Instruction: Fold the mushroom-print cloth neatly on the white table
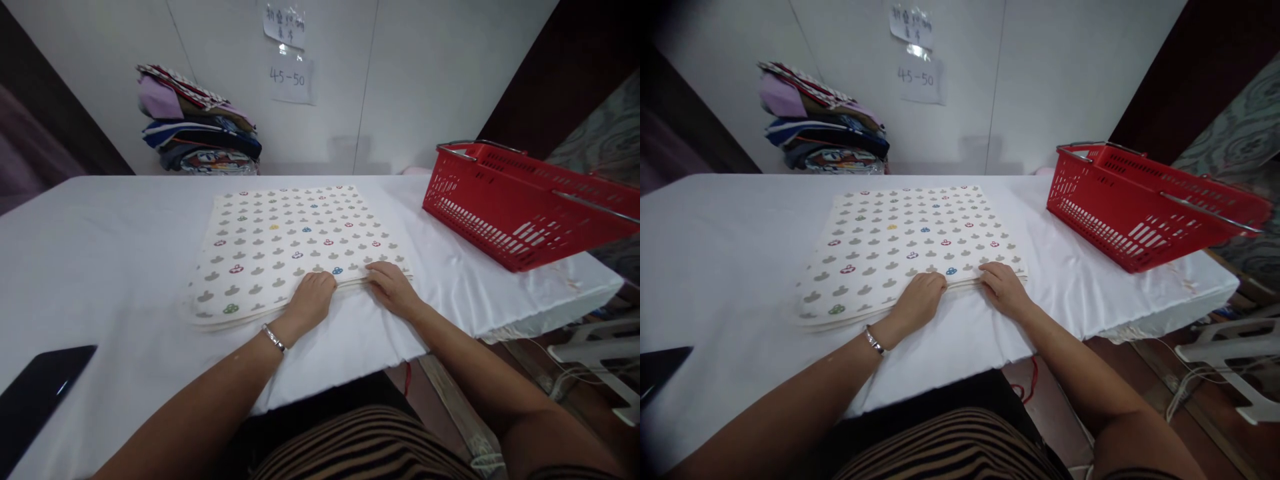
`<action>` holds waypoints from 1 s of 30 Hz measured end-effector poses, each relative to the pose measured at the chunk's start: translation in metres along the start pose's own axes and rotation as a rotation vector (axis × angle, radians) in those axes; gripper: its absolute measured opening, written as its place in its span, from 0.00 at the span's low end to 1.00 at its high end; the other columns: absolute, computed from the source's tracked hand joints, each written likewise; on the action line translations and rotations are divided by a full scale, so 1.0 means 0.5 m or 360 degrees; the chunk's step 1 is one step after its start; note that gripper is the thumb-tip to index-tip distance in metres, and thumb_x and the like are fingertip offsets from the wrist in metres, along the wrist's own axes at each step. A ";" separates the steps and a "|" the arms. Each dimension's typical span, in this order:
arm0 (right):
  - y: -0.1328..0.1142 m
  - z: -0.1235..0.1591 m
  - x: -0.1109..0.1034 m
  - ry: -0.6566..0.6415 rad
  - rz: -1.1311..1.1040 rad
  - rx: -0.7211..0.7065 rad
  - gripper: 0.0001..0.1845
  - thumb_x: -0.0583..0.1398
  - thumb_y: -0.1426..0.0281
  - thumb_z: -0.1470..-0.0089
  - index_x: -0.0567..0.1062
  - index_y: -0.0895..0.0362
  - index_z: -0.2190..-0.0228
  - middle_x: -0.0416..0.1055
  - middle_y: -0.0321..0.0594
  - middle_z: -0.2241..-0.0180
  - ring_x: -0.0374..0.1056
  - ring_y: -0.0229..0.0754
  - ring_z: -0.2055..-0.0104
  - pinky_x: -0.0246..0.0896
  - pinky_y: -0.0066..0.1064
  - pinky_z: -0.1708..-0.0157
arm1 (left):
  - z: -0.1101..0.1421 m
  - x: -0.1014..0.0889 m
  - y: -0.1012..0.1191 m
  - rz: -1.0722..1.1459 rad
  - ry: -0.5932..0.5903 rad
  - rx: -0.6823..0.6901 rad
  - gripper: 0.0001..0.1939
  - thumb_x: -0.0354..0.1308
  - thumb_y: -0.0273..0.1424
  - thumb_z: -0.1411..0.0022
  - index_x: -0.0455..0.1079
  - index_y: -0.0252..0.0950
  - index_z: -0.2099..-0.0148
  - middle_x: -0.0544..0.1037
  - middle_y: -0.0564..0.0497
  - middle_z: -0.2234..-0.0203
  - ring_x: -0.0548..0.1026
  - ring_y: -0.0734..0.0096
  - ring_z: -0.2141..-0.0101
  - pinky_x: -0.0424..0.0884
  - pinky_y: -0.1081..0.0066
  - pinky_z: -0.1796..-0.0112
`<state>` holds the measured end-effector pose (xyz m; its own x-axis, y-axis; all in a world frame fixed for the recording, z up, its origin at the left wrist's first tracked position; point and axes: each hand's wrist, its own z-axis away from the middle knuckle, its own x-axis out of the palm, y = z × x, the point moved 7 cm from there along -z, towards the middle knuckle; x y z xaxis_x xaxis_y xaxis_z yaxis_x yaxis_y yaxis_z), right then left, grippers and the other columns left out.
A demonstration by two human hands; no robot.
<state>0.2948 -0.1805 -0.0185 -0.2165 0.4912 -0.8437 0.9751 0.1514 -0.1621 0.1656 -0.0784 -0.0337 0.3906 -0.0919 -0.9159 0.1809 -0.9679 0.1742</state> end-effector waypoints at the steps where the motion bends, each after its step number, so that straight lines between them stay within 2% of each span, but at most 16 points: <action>1: 0.000 -0.001 0.001 0.0004 0.0024 0.0005 0.08 0.51 0.72 0.42 0.69 0.54 0.63 0.67 0.46 0.53 0.61 0.47 0.50 0.58 0.43 0.53 | 0.000 0.000 0.000 -0.0007 0.0006 0.0004 0.10 0.43 0.18 0.39 0.61 0.35 0.66 0.69 0.49 0.69 0.66 0.67 0.67 0.63 0.65 0.63; 6: 0.004 -0.002 0.009 0.0024 0.0111 0.0018 0.08 0.52 0.70 0.40 0.71 0.54 0.65 0.68 0.46 0.54 0.62 0.48 0.50 0.59 0.44 0.54 | 0.001 -0.002 0.005 -0.0067 0.0020 0.0039 0.10 0.43 0.18 0.39 0.63 0.35 0.65 0.70 0.48 0.67 0.67 0.67 0.65 0.63 0.65 0.62; 13: -0.003 0.002 0.002 0.0100 0.0074 -0.0021 0.08 0.51 0.73 0.40 0.70 0.55 0.65 0.70 0.45 0.56 0.63 0.46 0.51 0.59 0.41 0.55 | 0.008 -0.012 0.018 -0.0245 0.0119 0.0151 0.11 0.45 0.17 0.40 0.65 0.33 0.62 0.69 0.45 0.54 0.66 0.64 0.56 0.63 0.64 0.57; 20: -0.008 0.001 -0.002 0.0089 0.0133 -0.0028 0.08 0.51 0.73 0.40 0.71 0.56 0.65 0.72 0.44 0.63 0.65 0.44 0.60 0.58 0.37 0.61 | 0.010 -0.024 0.034 -0.0375 0.0126 0.0230 0.12 0.45 0.15 0.42 0.66 0.34 0.63 0.70 0.45 0.56 0.66 0.64 0.57 0.62 0.64 0.57; 30: 0.005 0.009 0.024 -0.0098 0.0210 0.0051 0.09 0.50 0.72 0.39 0.70 0.57 0.65 0.72 0.43 0.66 0.64 0.44 0.63 0.55 0.35 0.62 | 0.007 -0.007 0.027 -0.0392 0.0051 0.0246 0.13 0.45 0.13 0.44 0.65 0.33 0.66 0.70 0.48 0.68 0.65 0.66 0.67 0.61 0.65 0.63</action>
<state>0.2951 -0.1781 -0.0312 -0.0836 0.4513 -0.8884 0.9962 0.0609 -0.0628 0.1633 -0.0919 -0.0292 0.3808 0.1556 -0.9115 0.1355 -0.9845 -0.1114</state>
